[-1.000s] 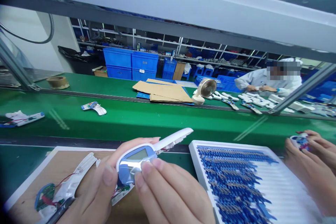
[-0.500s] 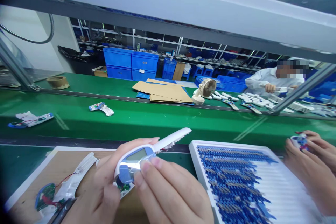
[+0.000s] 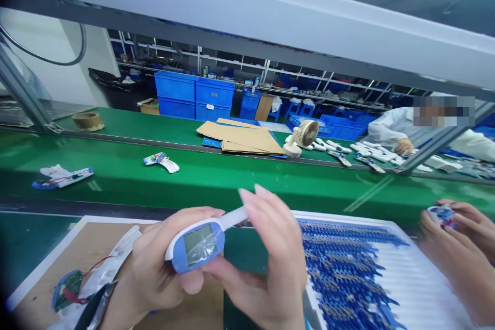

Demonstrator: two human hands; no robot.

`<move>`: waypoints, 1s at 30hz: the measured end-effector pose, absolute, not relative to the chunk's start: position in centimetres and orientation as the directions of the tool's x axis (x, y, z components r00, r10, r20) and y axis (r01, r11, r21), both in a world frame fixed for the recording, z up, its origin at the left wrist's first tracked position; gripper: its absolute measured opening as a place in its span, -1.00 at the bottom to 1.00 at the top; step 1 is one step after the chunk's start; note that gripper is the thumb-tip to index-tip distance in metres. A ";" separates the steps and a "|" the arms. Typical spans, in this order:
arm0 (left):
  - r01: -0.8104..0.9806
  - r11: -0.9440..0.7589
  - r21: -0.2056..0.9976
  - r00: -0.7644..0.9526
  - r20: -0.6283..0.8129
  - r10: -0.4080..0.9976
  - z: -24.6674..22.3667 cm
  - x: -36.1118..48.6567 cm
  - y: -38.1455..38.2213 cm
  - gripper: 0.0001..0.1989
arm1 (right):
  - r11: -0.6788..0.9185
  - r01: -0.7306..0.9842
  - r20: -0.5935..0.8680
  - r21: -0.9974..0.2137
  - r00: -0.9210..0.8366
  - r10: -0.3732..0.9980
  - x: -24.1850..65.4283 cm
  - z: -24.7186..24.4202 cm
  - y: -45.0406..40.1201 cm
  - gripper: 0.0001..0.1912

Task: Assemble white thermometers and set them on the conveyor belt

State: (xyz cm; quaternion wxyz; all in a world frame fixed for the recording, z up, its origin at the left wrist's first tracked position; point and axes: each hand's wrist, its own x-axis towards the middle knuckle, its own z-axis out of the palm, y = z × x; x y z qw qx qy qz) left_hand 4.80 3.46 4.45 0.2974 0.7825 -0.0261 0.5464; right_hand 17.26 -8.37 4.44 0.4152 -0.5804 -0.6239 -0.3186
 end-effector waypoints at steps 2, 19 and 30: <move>-0.413 -0.820 0.395 0.394 0.890 0.230 4.1 5.0 3.7 -0.58 | 0.176 0.983 0.863 -0.052 -0.044 0.504 18.3 4.8 -7.7 -0.59; -0.073 -0.715 0.695 0.671 0.565 0.480 0.7 6.7 5.3 -0.61 | -0.013 0.738 0.294 -0.675 0.285 0.912 21.7 2.5 -4.9 -0.39; 0.100 -0.495 0.863 0.712 0.285 0.642 -0.8 7.7 6.0 -0.43 | -0.831 0.461 -0.113 -0.311 0.850 0.514 32.2 -5.3 6.1 -0.63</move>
